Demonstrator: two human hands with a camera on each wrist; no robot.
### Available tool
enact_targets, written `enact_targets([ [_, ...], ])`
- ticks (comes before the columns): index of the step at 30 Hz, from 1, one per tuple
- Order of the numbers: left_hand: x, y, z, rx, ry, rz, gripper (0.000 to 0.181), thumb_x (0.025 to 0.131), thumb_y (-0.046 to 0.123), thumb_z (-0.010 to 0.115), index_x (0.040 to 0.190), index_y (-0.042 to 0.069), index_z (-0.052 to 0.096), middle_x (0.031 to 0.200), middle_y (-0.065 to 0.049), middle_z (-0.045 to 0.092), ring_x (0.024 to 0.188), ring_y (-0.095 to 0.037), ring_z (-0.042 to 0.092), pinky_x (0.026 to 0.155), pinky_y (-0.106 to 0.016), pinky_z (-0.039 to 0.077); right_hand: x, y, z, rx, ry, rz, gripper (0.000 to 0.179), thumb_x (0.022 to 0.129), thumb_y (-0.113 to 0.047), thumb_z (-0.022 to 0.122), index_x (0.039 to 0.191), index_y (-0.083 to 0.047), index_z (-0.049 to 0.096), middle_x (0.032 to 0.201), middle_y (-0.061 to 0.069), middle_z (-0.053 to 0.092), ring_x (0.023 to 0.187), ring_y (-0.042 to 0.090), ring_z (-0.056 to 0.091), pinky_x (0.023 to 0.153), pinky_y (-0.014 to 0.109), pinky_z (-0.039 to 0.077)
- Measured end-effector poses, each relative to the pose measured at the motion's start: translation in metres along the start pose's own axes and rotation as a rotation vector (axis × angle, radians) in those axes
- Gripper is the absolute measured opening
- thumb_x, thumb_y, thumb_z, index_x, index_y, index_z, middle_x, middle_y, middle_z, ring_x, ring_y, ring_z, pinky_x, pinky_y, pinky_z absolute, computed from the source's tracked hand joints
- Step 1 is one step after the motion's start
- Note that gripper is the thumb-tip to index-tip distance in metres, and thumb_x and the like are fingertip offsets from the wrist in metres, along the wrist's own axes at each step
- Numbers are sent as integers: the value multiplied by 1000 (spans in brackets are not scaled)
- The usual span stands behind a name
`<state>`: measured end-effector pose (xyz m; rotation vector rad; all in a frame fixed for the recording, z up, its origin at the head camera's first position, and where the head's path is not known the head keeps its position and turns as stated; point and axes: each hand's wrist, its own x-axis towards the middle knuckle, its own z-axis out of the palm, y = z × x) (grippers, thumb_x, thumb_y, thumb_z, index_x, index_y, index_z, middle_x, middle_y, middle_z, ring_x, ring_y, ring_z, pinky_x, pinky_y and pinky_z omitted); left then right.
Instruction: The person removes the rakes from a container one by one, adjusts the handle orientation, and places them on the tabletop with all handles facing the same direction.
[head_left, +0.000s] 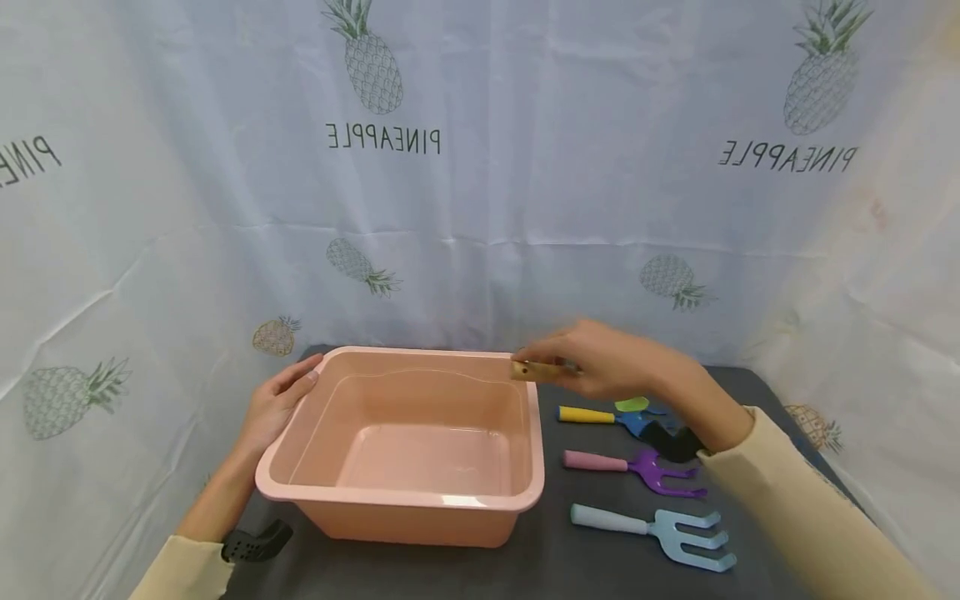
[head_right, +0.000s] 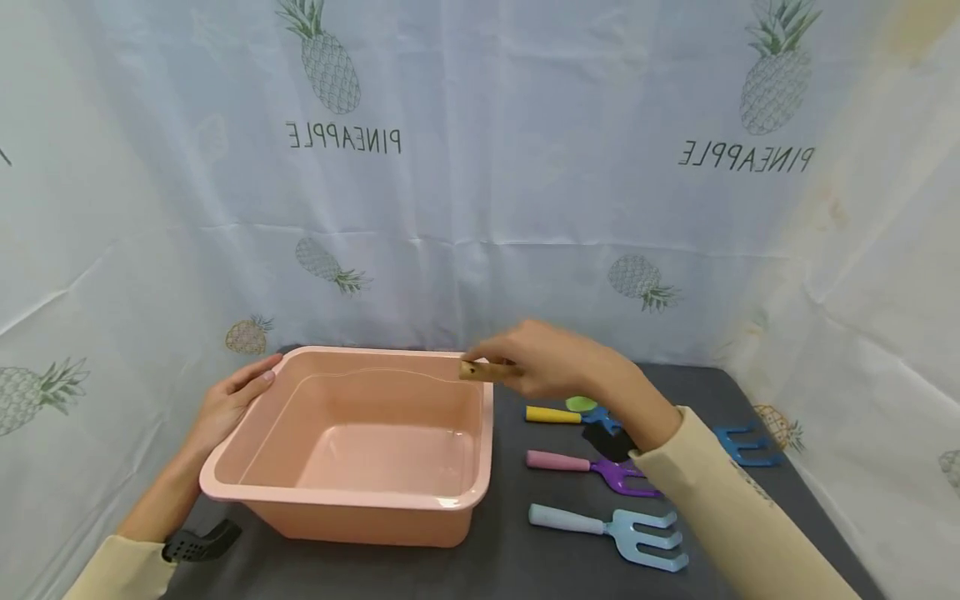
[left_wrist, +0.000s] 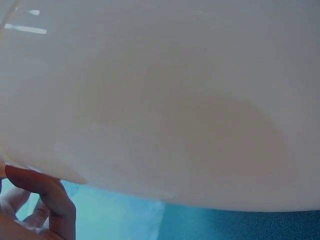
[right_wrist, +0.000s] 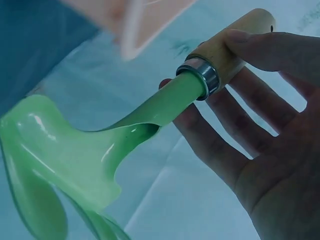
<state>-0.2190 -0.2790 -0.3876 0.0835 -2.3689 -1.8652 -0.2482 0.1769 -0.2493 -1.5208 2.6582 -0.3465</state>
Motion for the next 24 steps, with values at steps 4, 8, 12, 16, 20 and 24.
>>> enact_targets([
  [4, -3, -1, -1, 26, 4, -11, 65, 105, 43, 60, 158, 8, 43, 106, 39, 62, 96, 13, 65, 81, -14, 57, -46, 26, 15, -4, 10, 62, 37, 101, -8, 64, 136, -19, 68, 115, -9, 74, 81, 3, 64, 68, 23, 56],
  [8, -3, 1, -1, 20, 6, -11, 67, 104, 45, 60, 158, 9, 43, 107, 39, 61, 97, 13, 65, 81, -14, 57, -92, 51, 31, 16, 7, 125, 40, 99, 0, 62, 135, -18, 68, 113, -9, 74, 81, -1, 61, 65, 22, 51],
  [12, -2, 4, 0, 0, 8, -4, 68, 104, 45, 61, 158, 8, 43, 107, 38, 62, 97, 12, 66, 81, -13, 57, -135, 73, 47, 35, 4, 191, 49, 92, 7, 64, 132, -19, 67, 98, -13, 65, 75, -3, 50, 62, 20, 41],
  [16, -2, 5, 1, -15, 5, -4, 67, 104, 43, 61, 158, 7, 43, 107, 37, 64, 97, 11, 66, 80, -14, 58, -177, 99, 70, 6, 55, 200, 51, 87, 8, 71, 127, -23, 67, 88, -17, 50, 75, -6, 43, 60, 19, 39],
  [20, -2, 4, 1, -17, 7, -3, 66, 104, 42, 61, 157, 7, 43, 107, 37, 65, 97, 11, 67, 80, -14, 58, -214, 123, 96, 36, 102, 196, 53, 82, 13, 71, 121, -23, 69, 89, -17, 53, 77, -8, 43, 58, 21, 39],
  [24, -1, 3, 1, -6, 9, -1, 66, 104, 43, 61, 157, 7, 43, 107, 37, 64, 97, 12, 66, 80, -13, 57, -244, 142, 122, 151, 121, 187, 68, 72, 29, 54, 119, -18, 70, 91, -12, 58, 76, -8, 43, 55, 19, 36],
])
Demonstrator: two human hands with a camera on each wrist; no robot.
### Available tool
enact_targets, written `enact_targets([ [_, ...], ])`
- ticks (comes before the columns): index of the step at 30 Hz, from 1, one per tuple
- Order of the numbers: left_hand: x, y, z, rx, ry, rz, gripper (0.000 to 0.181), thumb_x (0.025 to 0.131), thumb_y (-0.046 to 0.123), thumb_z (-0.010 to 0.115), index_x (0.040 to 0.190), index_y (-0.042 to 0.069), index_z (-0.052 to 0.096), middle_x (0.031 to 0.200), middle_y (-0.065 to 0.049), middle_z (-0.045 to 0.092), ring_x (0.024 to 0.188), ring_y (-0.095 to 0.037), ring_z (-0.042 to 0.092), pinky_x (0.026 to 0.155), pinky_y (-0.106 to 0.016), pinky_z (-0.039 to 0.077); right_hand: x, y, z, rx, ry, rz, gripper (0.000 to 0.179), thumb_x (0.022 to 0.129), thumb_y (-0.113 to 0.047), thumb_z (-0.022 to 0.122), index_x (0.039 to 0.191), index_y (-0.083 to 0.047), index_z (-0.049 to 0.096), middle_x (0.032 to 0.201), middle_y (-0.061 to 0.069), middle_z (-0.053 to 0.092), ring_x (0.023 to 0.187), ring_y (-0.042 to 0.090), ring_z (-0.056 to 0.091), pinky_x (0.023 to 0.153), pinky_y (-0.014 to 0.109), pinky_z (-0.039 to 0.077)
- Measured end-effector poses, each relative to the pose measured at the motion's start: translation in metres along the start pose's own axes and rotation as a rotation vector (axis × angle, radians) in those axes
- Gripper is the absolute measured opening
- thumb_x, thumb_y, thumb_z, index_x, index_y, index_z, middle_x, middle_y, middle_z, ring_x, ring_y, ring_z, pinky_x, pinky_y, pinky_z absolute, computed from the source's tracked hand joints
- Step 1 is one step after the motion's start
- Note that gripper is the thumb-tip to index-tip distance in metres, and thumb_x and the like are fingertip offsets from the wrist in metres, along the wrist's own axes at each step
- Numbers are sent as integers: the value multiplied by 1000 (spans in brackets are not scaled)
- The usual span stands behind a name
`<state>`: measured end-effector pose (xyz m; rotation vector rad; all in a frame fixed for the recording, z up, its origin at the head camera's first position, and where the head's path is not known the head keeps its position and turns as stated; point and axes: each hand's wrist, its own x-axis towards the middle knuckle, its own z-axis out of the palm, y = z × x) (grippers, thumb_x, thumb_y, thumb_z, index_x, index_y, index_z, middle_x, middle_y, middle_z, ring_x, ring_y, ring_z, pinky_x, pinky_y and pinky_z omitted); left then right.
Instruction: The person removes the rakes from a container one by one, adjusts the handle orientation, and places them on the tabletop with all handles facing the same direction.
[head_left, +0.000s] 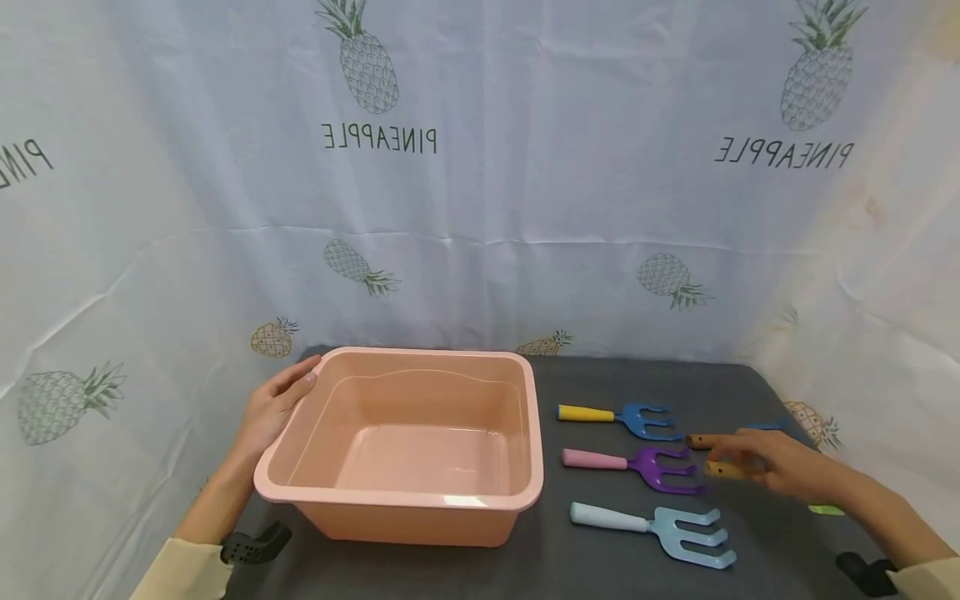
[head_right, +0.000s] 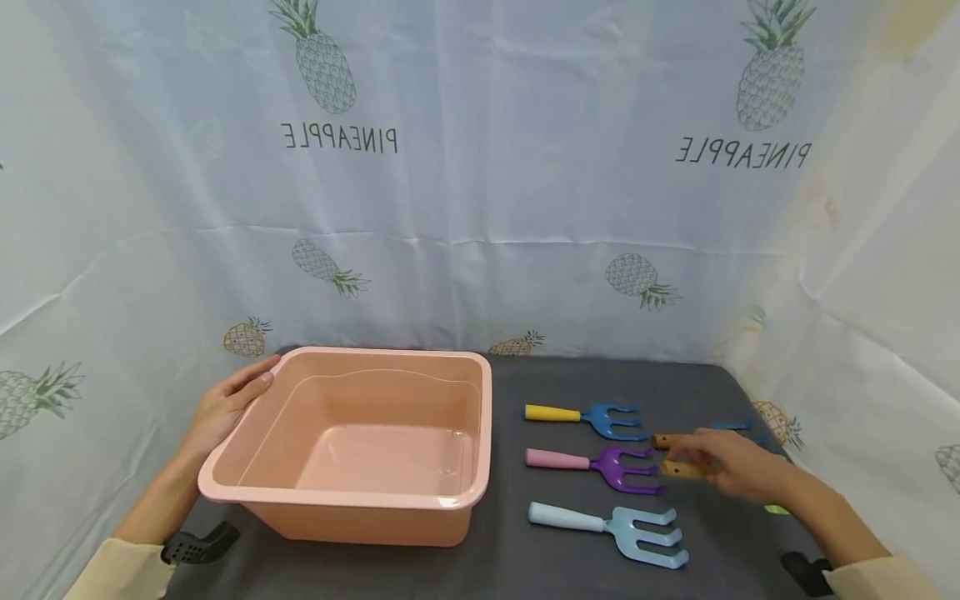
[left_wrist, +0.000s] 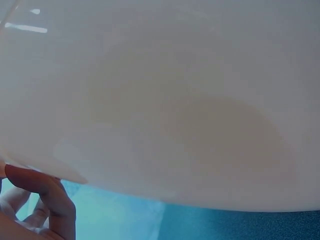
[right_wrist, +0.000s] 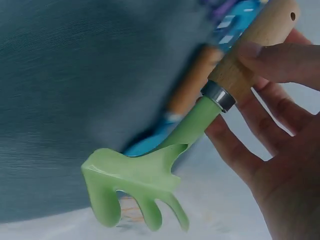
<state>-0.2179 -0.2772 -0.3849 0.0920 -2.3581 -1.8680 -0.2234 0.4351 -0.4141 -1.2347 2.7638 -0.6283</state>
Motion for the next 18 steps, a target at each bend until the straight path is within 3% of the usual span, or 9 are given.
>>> enact_targets([
  [4, 1, -1, 1, 15, 8, 1, 67, 104, 44, 61, 157, 7, 44, 107, 38, 63, 97, 12, 66, 80, -13, 57, -14, 23, 13, 85, -25, -7, 66, 69, 30, 50, 116, -12, 70, 92, -10, 64, 76, -8, 47, 55, 20, 39],
  [8, 1, -1, 0, 8, 5, -10, 68, 104, 44, 61, 158, 8, 43, 107, 37, 63, 97, 12, 66, 81, -13, 57, -17, 39, 25, 69, -25, -14, 57, 68, 25, 59, 109, -13, 72, 94, -9, 69, 81, -7, 54, 59, 23, 47],
  [11, 1, -1, 0, -3, -4, -20, 68, 104, 45, 61, 159, 9, 42, 108, 37, 63, 98, 12, 66, 81, -14, 57, -17, 44, 32, 18, -34, 2, 55, 68, 20, 66, 104, -20, 75, 97, -10, 71, 87, -6, 59, 64, 24, 51],
  [18, 0, -1, 0, -13, -23, -5, 67, 105, 42, 60, 159, 8, 41, 109, 36, 64, 99, 11, 66, 82, -14, 57, -12, 41, 32, 4, -153, 194, 44, 74, 9, 71, 104, -23, 76, 101, -10, 71, 91, -4, 60, 70, 26, 53],
])
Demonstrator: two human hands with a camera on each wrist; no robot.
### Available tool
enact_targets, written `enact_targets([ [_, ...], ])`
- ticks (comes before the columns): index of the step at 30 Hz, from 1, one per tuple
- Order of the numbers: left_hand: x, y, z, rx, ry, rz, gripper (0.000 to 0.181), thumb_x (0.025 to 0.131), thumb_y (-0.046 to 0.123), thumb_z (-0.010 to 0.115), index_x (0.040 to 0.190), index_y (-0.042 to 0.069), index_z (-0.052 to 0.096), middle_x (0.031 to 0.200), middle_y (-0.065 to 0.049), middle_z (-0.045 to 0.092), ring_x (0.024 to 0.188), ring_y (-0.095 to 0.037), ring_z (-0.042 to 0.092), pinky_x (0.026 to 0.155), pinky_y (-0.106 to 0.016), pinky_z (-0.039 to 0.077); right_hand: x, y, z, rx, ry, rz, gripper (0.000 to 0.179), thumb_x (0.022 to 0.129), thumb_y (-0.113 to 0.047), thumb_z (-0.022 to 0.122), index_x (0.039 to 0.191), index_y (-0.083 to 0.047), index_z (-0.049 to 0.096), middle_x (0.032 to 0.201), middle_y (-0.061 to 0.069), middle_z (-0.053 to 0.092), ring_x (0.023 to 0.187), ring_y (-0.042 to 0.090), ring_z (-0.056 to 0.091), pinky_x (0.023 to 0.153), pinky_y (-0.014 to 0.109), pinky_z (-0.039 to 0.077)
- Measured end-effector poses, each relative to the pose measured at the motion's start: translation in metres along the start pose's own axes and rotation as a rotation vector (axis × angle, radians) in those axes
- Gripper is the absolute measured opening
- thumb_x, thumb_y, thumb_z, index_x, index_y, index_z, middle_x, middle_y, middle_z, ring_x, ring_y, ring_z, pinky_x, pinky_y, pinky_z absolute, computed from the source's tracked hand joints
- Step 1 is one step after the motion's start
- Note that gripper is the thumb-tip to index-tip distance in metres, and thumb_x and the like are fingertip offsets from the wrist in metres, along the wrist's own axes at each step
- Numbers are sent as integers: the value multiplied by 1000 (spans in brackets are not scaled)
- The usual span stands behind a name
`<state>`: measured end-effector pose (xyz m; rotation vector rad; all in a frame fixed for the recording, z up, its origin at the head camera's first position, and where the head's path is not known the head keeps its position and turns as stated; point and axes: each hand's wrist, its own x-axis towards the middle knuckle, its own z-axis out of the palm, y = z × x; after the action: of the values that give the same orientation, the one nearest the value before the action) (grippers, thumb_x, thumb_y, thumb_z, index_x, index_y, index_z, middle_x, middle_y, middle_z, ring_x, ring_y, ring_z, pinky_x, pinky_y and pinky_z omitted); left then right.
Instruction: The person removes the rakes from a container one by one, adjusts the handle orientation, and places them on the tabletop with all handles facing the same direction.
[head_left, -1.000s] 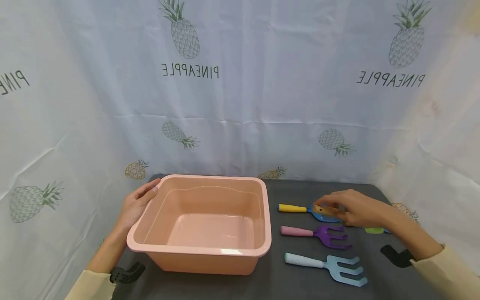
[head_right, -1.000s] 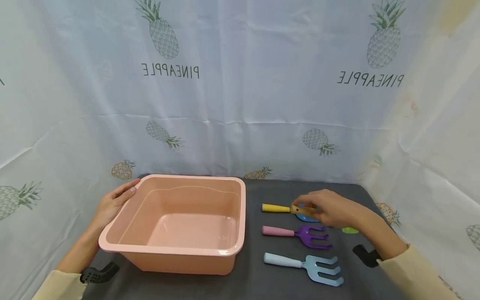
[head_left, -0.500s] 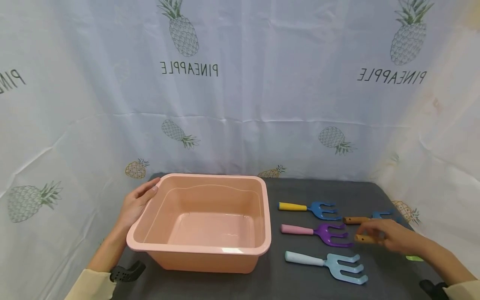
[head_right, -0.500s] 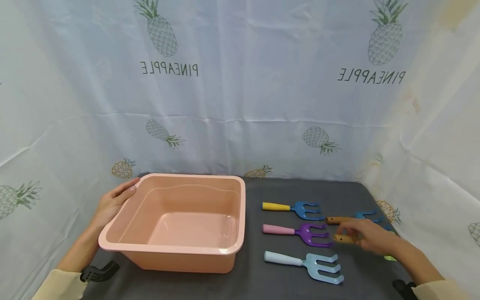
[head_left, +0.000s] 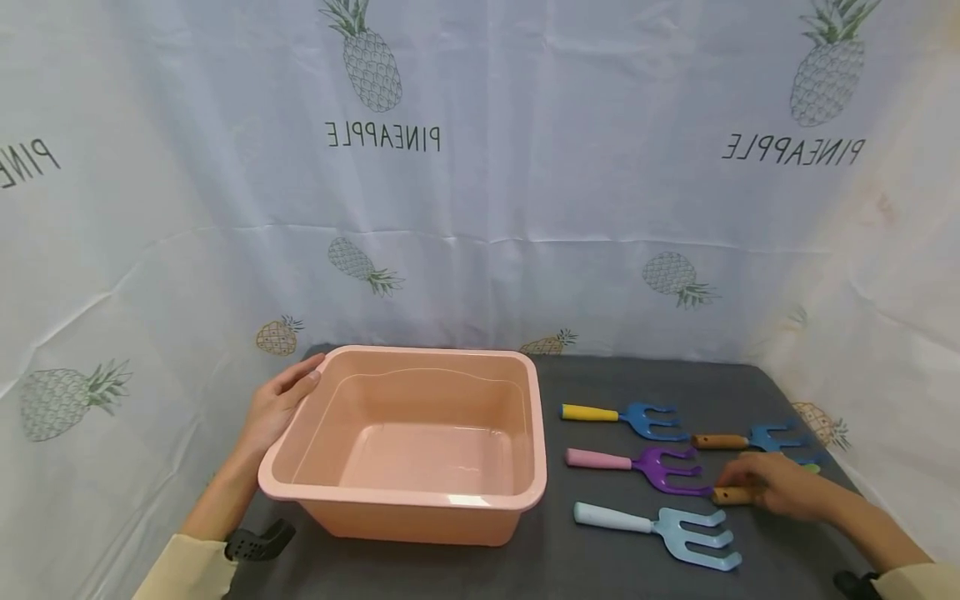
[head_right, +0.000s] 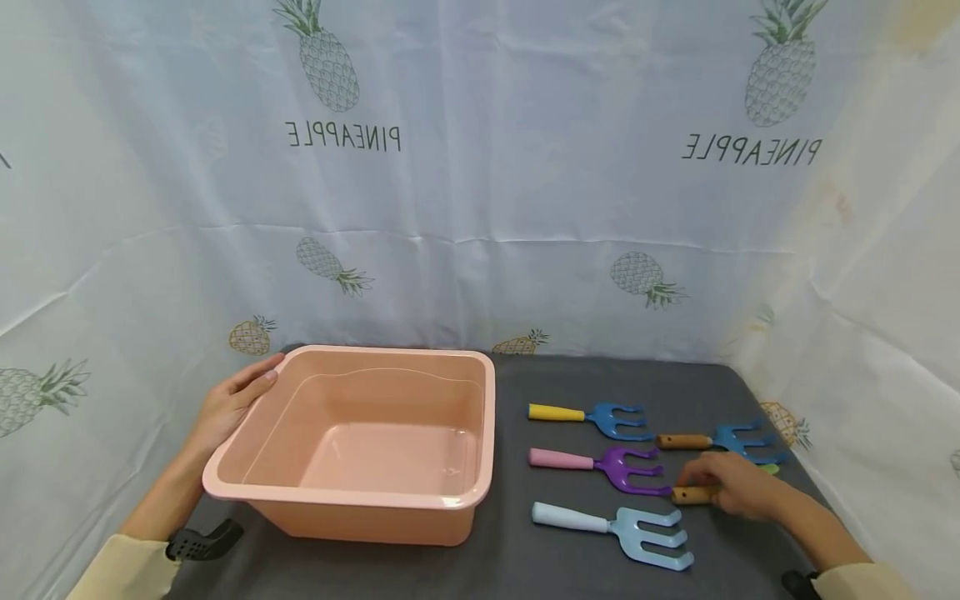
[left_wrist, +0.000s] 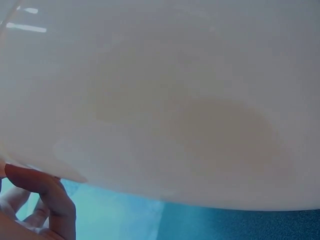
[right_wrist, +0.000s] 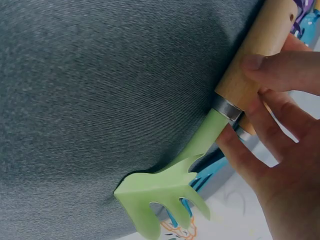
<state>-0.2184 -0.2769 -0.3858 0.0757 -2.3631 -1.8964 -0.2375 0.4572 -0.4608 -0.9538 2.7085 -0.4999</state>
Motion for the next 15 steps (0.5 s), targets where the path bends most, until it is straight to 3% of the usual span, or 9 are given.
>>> enact_targets([
  [4, 1, -1, 0, -22, -9, -2, 66, 106, 40, 60, 159, 7, 40, 109, 35, 65, 99, 11, 66, 81, -13, 57, 2, -1, 0, 10, -21, 76, 41, 74, 8, 69, 105, -17, 75, 100, -6, 72, 89, -4, 60, 70, 26, 53],
  [10, 5, -3, 1, 23, -8, -9, 66, 105, 43, 59, 159, 9, 42, 109, 34, 64, 98, 10, 66, 81, -15, 58, 0, -1, 4, -15, 5, 58, 31, 82, 6, 70, 105, -14, 75, 99, -3, 73, 89, 3, 65, 70, 27, 55],
  [12, 6, -4, 2, 49, -9, -14, 66, 105, 47, 58, 159, 11, 43, 109, 34, 63, 98, 11, 65, 82, -15, 57, -1, -2, 1, 2, 3, 67, 37, 81, 11, 66, 109, -12, 73, 102, -1, 72, 90, 4, 65, 70, 27, 55],
  [15, 7, -5, 0, 6, -60, -25, 66, 106, 51, 51, 159, 14, 42, 114, 29, 62, 94, 7, 68, 81, -18, 58, -1, -7, -9, 18, 27, 70, 46, 76, 16, 61, 115, -6, 68, 104, 3, 72, 90, 8, 66, 70, 27, 55],
])
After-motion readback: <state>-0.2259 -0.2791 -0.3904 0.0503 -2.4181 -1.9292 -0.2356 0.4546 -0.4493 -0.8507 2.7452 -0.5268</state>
